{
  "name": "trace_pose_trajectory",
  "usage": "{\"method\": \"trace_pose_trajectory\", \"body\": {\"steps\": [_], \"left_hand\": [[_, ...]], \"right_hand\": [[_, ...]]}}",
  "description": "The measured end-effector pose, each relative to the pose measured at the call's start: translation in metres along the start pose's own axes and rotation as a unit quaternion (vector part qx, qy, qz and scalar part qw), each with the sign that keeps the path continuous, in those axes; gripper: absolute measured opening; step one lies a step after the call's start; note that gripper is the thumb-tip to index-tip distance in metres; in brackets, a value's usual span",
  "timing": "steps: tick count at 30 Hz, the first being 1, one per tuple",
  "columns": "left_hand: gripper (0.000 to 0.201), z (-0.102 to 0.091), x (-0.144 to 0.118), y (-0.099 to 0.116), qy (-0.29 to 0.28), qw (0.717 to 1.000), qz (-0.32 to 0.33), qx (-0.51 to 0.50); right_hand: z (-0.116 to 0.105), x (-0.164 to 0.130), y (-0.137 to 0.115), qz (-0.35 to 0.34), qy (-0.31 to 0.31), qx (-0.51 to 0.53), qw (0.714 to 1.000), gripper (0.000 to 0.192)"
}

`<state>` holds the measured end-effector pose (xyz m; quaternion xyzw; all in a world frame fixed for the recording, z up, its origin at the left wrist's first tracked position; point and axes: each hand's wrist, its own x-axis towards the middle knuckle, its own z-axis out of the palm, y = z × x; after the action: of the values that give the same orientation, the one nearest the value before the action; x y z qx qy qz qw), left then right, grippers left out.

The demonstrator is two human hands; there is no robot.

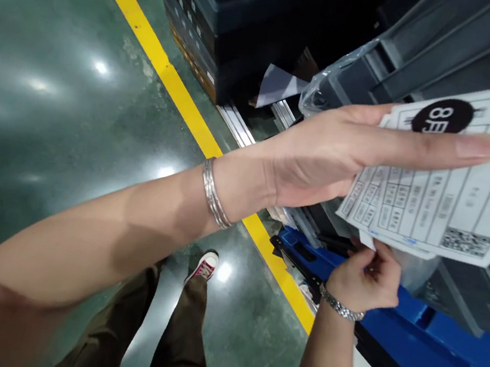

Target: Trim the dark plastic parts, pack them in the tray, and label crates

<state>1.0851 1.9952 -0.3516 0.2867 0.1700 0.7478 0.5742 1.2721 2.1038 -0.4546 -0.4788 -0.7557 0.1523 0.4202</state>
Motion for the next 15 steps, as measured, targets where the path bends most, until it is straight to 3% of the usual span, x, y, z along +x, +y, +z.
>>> {"method": "trace_pose_trajectory", "body": {"steps": [4,9,13,15], "left_hand": [[0.035,0.001,0.002,-0.001,0.043,0.999,-0.019,-0.009],[0.015,0.000,0.003,0.008,0.106,0.993,-0.029,0.042],[0.007,-0.012,-0.022,0.027,0.128,0.971,-0.076,0.187],[0.004,-0.026,-0.043,0.024,0.124,0.951,-0.110,0.260]], "right_hand": [[0.004,0.006,0.004,0.020,-0.044,-0.023,0.999,0.013],[-0.008,0.016,-0.012,0.071,-0.150,-0.001,0.986,0.025],[-0.017,0.018,-0.033,0.119,-0.102,0.082,0.984,0.020],[-0.019,0.017,-0.038,0.137,-0.067,0.118,0.981,0.019]]}}
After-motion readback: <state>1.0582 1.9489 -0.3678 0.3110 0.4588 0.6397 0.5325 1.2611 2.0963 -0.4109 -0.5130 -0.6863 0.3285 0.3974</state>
